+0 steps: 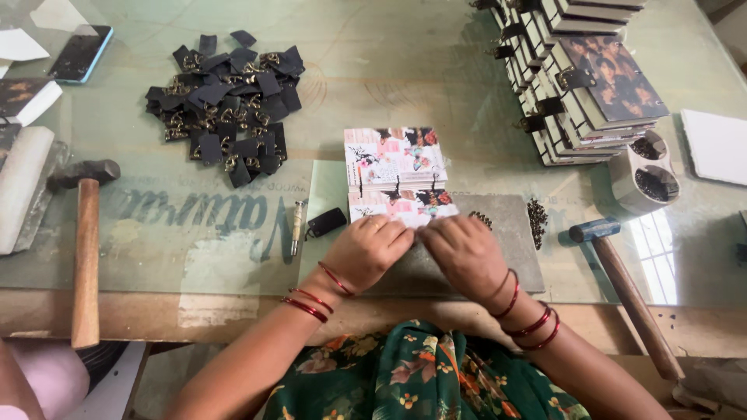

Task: The person assembles small notebooks by placing metal fasteners into pre-punched holes and securing them with a hammer and punch. They handle stacks of notebooks, fasteners, and tools on a glass table, occasionally moving items aside to access the work area.

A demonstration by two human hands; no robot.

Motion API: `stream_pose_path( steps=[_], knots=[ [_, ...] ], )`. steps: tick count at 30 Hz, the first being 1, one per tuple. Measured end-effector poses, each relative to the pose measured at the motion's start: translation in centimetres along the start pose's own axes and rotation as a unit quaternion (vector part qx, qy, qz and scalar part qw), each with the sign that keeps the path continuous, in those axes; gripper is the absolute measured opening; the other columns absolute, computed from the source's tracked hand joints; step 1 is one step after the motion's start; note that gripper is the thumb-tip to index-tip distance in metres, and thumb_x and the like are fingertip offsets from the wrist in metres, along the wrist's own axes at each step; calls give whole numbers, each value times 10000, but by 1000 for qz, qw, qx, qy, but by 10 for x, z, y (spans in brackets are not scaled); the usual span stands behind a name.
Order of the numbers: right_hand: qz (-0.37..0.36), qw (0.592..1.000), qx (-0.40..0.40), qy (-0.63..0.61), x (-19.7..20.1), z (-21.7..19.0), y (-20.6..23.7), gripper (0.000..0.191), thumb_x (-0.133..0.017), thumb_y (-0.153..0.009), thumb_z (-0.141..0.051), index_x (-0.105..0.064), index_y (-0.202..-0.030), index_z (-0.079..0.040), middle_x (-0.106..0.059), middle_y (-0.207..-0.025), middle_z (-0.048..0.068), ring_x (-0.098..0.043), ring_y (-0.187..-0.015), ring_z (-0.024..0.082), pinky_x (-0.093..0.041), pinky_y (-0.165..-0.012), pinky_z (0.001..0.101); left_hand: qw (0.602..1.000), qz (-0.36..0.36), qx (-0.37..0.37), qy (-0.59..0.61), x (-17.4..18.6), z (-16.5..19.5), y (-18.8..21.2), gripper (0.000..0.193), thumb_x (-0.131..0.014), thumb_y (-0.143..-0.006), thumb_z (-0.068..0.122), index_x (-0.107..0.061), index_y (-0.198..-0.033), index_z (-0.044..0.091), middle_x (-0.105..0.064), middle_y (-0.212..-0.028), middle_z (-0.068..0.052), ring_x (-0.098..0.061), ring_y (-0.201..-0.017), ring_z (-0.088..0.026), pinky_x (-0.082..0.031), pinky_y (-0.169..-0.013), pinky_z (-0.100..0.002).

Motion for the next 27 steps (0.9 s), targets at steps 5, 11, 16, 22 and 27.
stream_pose_path(
  steps=[5,11,16,22,27],
  knots=[
    [-69,995,-48,-49,-18,-12,12,250,-657,-890,-151,-698,-1109,-37,-669,-1101,90,-625,-990,271,-508,-867,406,997,-54,51,1,-21,7,24,233,-594,-905,163,-685,-1094,62,-676,-1095,-58,-641,-1035,-228,-535,-872,-353],
    [-84,987,-79,-110,-13,-27,25,436,-692,-851,-175,-645,-1205,74,-626,-1224,205,-584,-1112,366,-490,-958,441,991,-85,97,-22,-24,28,47,426,-551,-905,178,-641,-1277,-10,-647,-1287,-144,-590,-1238,-308,-487,-1049,-417],
    [-107,983,-88,-117,-17,-31,22,438,-680,-815,-125,-639,-1185,105,-628,-1225,240,-596,-1106,384,-504,-954,434,988,-86,131,-8,-36,33,50,429,-529,-935,186,-637,-1287,-33,-632,-1312,-175,-580,-1254,-349,-475,-1068,-443],
    [-239,955,-102,-143,-34,0,0,188,-680,-877,-168,-734,-1003,-39,-717,-980,129,-686,-911,311,-566,-820,409,986,-74,149,8,-40,32,53,446,-564,-960,258,-644,-1285,-36,-627,-1285,-187,-581,-1249,-370,-467,-1090,-463],
    [-188,966,5,-179,-86,-5,-61,242,-671,-898,-179,-734,-1099,-62,-706,-1015,139,-652,-969,345,-533,-850,445,976,-90,196,35,-55,41,47,653,-616,-944,508,-559,-1315,-26,-566,-1290,-285,-525,-1220,-487,-401,-1100,-584]
  ],
)
Point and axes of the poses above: each hand's wrist, its own y-axis away from the middle knuckle, its own x-axis out of the back of the hand, z = x × y, the point moved 7 cm from there along -y, towards the middle knuckle
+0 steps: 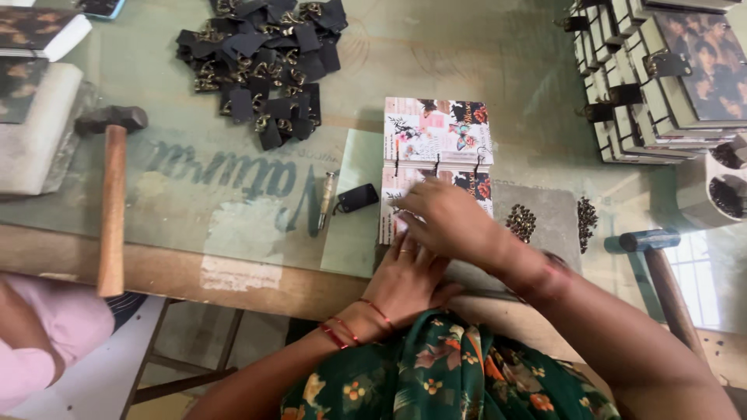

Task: The person assembles small notebooks by placing metal fasteners into pre-punched holes and securing them with a hammer and punch. They handle stacks of notebooks, fasteners, and tools on a glass table, occasionally moving items aside to access the work area.

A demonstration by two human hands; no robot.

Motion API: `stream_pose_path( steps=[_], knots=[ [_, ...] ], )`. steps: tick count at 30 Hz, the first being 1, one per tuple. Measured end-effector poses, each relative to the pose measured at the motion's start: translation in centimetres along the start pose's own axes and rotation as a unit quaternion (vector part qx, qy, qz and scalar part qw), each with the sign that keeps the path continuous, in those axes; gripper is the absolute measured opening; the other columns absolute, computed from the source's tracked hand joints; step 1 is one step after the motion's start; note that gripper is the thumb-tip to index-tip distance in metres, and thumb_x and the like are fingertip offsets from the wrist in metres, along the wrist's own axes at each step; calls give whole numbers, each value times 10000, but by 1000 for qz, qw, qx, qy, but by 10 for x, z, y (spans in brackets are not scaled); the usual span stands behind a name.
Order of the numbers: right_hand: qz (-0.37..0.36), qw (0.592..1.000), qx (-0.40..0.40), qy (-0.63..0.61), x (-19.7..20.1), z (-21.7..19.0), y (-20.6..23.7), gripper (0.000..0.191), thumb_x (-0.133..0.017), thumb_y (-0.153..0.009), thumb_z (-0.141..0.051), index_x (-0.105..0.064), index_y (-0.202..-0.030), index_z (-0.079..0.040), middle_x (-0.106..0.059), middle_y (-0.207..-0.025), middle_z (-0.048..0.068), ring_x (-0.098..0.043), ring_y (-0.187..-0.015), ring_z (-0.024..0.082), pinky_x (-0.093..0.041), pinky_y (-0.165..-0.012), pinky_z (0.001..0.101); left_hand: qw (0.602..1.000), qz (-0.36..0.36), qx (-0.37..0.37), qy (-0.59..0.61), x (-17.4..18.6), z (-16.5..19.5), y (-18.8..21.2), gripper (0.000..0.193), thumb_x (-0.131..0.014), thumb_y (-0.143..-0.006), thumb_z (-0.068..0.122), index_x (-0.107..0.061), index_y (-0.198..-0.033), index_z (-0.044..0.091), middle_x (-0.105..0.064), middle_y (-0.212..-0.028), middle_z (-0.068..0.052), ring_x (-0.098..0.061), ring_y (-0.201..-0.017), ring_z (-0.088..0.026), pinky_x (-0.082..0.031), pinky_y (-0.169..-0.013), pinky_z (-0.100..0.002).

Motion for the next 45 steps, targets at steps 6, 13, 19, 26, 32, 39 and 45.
stream_pose_path(
  steps=[6,13,19,26,32,39,45],
  knots=[
    [-79,988,5,130,-55,-20,-99,320,-633,-845,-76,-718,-1153,-99,-663,-1128,123,-610,-1091,320,-513,-905,424,1000,9,9,9,13,4,-3,920,-676,-845,582,-393,-1551,63,-508,-1382,-256,-474,-1261,-503,-369,-1090,-608],
    [90,983,-43,-151,39,11,-17,176,-711,-859,-81,-757,-1028,-67,-715,-944,145,-693,-864,326,-557,-768,411,999,-5,11,53,17,-2,-4,775,-689,-893,568,-522,-1379,-12,-534,-1297,-250,-506,-1244,-470,-435,-1047,-557],
    [237,961,-73,-122,50,-2,81,294,-731,-746,19,-760,-1022,-79,-752,-1018,90,-746,-918,268,-596,-812,363,987,80,26,135,32,-19,3,453,-701,-899,312,-628,-1185,-32,-626,-1193,-200,-617,-1146,-381,-515,-997,-442],
    [229,972,-53,2,17,-27,98,341,-780,-700,-4,-767,-1038,-46,-732,-1052,84,-680,-935,274,-563,-831,379,988,75,47,124,32,-25,4,448,-623,-879,79,-615,-1314,-29,-598,-1280,-202,-615,-1149,-365,-514,-1006,-433],
    [216,975,-42,16,16,-29,98,396,-764,-693,2,-746,-1088,-24,-715,-1093,95,-670,-960,280,-557,-852,385,997,47,42,48,22,-16,0,487,-640,-871,126,-606,-1340,2,-580,-1356,-195,-559,-1244,-361,-488,-1022,-430],
    [205,978,-32,-13,18,-34,119,384,-727,-699,22,-735,-1081,-24,-716,-1113,120,-669,-985,300,-554,-870,395,999,30,18,41,22,-15,-3,477,-631,-879,143,-604,-1329,-12,-590,-1318,-163,-553,-1238,-341,-493,-1036,-416],
    [290,938,-186,-30,50,5,171,185,-680,-867,-6,-738,-1037,-47,-727,-1023,116,-719,-847,246,-584,-746,329,999,-3,19,-26,14,-5,1,492,-559,-903,148,-574,-1365,-22,-578,-1345,-167,-545,-1219,-357,-492,-1002,-407]
  ],
)
Point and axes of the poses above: each hand's wrist, its own y-axis away from the middle knuckle, its own x-axis out of the back of the hand, z = x × y, the point moved 7 cm from there along -y, towards the middle knuckle
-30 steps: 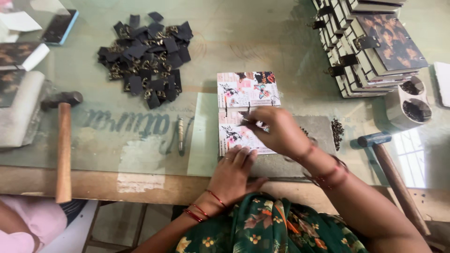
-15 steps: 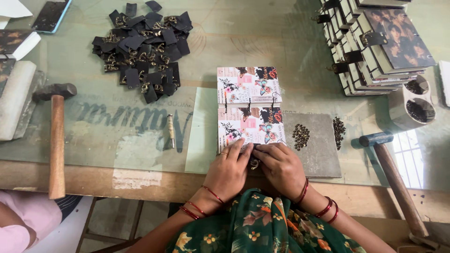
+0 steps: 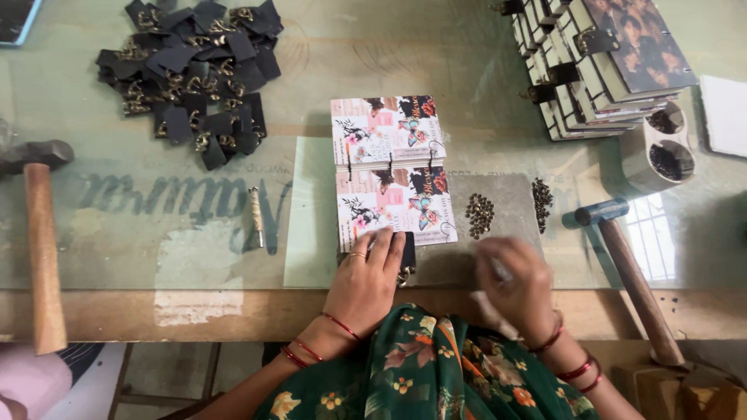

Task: The person assembles small notebooks by placing metal fasteners into pre-punched holes and securing them with a hammer and punch. They handle stacks of notebooks, fasteners, and tools on a glass table, occasionally moving items aside to access the work area.

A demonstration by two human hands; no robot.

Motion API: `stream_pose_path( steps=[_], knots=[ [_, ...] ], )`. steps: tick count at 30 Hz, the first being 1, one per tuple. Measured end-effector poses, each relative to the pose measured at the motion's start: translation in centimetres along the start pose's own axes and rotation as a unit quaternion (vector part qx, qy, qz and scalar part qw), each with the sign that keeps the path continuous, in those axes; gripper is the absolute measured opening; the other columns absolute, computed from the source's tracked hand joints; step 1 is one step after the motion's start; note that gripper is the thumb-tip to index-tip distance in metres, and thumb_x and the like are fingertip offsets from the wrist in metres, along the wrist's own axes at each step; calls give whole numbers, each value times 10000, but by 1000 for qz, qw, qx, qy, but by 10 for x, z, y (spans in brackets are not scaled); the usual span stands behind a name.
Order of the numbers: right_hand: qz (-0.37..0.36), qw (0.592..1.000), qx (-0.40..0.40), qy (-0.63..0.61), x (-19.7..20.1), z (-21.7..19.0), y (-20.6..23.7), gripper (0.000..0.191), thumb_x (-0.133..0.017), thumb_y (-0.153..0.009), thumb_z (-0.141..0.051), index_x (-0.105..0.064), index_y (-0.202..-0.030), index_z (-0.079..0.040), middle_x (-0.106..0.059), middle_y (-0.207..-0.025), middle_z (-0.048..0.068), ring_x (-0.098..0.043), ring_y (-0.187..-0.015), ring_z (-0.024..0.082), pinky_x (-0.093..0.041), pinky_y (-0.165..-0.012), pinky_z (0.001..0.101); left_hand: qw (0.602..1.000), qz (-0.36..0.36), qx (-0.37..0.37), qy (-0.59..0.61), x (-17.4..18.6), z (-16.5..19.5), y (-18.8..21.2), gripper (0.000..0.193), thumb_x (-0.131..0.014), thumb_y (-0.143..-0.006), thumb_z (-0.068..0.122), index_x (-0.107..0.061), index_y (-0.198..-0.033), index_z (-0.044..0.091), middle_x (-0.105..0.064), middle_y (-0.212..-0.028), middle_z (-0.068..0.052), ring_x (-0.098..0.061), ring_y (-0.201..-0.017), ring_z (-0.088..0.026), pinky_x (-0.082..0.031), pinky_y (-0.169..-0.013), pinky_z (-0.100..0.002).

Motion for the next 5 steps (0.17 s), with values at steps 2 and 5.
stream_pose_path(
  steps=[2,5],
  knots=[
    [-4,996,-84,35,9,16,-9,145,-693,-901,-39,-754,-1032,-53,-736,-996,122,-710,-752,232,-570,-678,323,999,-21,-2,-31,-4,4,-2,531,-533,-894,152,-561,-1398,-11,-575,-1343,-152,-540,-1187,-362,-487,-1003,-416],
    [-42,982,-170,74,39,40,-40,154,-723,-881,-77,-791,-1019,-69,-752,-943,122,-674,-625,236,-538,-584,336,996,-27,-15,-79,-8,9,-9,554,-530,-895,187,-543,-1424,24,-561,-1314,-150,-530,-1154,-373,-461,-1040,-468]
  ],
)
Point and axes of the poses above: each hand's wrist, its own y-axis away from the middle knuckle, its own x-axis out of the back of the hand, z = x × y, the point moved 7 cm from there along -y, towards the middle knuckle
